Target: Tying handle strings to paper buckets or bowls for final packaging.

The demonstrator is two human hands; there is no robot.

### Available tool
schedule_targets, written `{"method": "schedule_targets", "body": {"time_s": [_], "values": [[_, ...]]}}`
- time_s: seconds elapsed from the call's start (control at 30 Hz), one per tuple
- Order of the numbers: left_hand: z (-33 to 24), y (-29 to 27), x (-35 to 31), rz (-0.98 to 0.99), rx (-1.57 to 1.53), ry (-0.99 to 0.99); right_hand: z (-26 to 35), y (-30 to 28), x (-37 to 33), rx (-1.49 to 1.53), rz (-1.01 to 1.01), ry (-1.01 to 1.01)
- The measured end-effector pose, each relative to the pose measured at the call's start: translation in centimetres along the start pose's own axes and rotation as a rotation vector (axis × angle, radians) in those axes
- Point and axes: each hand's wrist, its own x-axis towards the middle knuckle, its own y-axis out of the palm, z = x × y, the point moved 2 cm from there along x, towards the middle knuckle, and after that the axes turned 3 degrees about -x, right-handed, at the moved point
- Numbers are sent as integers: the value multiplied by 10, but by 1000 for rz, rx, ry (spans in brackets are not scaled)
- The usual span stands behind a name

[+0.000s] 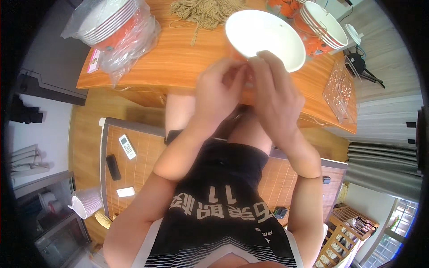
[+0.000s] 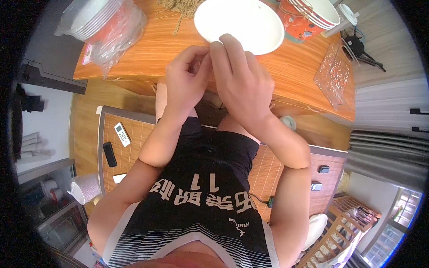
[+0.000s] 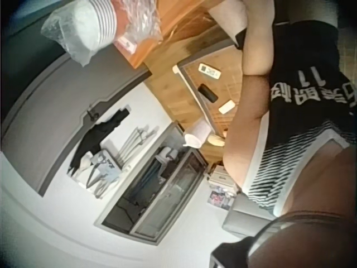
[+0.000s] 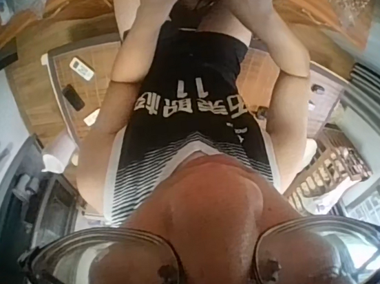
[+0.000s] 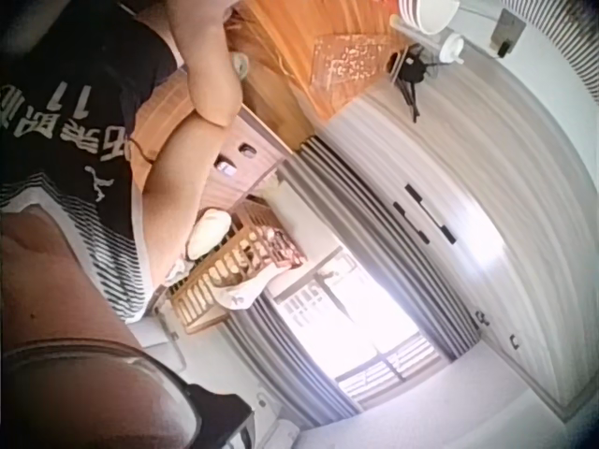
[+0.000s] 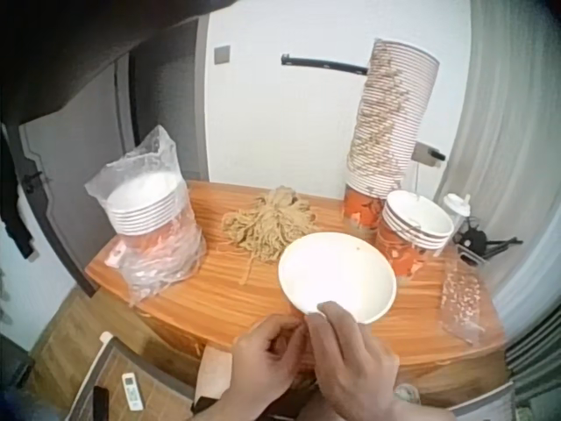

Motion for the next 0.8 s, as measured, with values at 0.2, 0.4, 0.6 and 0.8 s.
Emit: {"method": "schedule_targets", "body": {"time_s": [0.2, 0.4, 0.6, 0.8], "values": [[3, -5, 1, 78, -153, -20, -2, 11, -19, 178, -161, 104], [11, -8, 4, 59, -240, -28, 12, 18, -30, 342, -243, 232], [5, -19, 9, 57, -68, -80, 18, 24, -34, 349, -309, 217], [-18, -36, 16, 68, 243, 39, 20, 42, -40, 311, -359, 124]]}}
